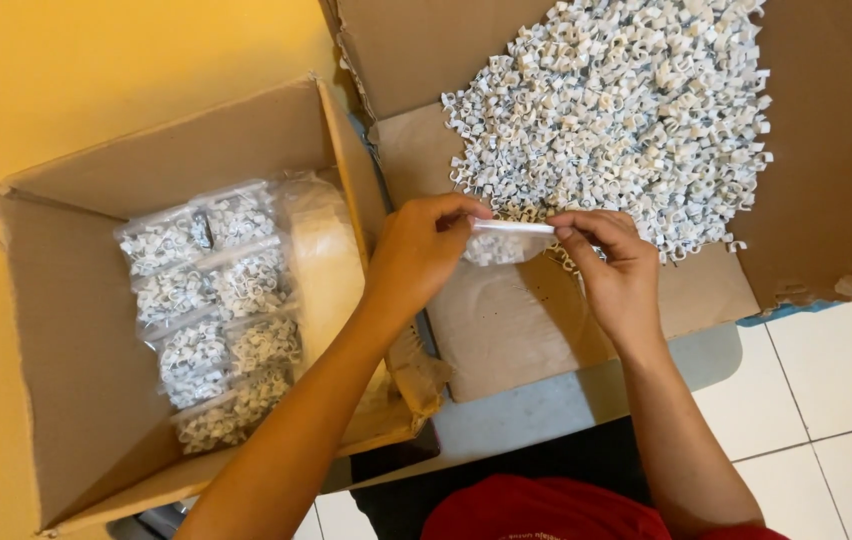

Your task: Packaging small plastic stitch markers or clips into small zip-lock bags from a bulk cardboard box.

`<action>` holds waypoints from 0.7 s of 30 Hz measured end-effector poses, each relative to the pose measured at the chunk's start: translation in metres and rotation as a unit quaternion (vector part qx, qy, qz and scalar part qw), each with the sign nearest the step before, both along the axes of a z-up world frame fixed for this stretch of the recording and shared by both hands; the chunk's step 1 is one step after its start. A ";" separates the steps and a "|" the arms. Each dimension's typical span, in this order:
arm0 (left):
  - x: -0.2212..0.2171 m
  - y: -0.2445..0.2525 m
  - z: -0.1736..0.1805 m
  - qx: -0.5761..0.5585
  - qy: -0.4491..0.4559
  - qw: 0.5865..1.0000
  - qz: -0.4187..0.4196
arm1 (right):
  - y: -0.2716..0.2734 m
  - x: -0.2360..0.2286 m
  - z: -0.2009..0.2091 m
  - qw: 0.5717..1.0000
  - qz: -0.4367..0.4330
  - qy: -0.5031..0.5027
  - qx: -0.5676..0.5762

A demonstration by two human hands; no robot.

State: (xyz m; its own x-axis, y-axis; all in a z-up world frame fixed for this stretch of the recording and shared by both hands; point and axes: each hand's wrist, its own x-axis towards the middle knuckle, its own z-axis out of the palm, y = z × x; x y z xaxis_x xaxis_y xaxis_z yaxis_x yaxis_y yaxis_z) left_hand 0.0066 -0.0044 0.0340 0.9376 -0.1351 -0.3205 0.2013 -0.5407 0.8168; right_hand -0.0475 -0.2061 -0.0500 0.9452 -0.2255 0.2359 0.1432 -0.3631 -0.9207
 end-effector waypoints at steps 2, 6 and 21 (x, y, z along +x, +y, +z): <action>0.000 0.000 -0.004 0.005 -0.002 1.000 -0.006 | -0.002 0.001 0.002 1.000 0.012 -0.001 -0.006; 0.000 0.003 -0.009 0.025 -0.004 0.999 -0.029 | 0.000 0.000 0.007 0.999 0.032 0.002 -0.003; 0.002 0.010 -0.032 0.075 -0.107 0.989 -0.069 | -0.005 0.008 0.013 0.996 0.069 -0.020 -0.048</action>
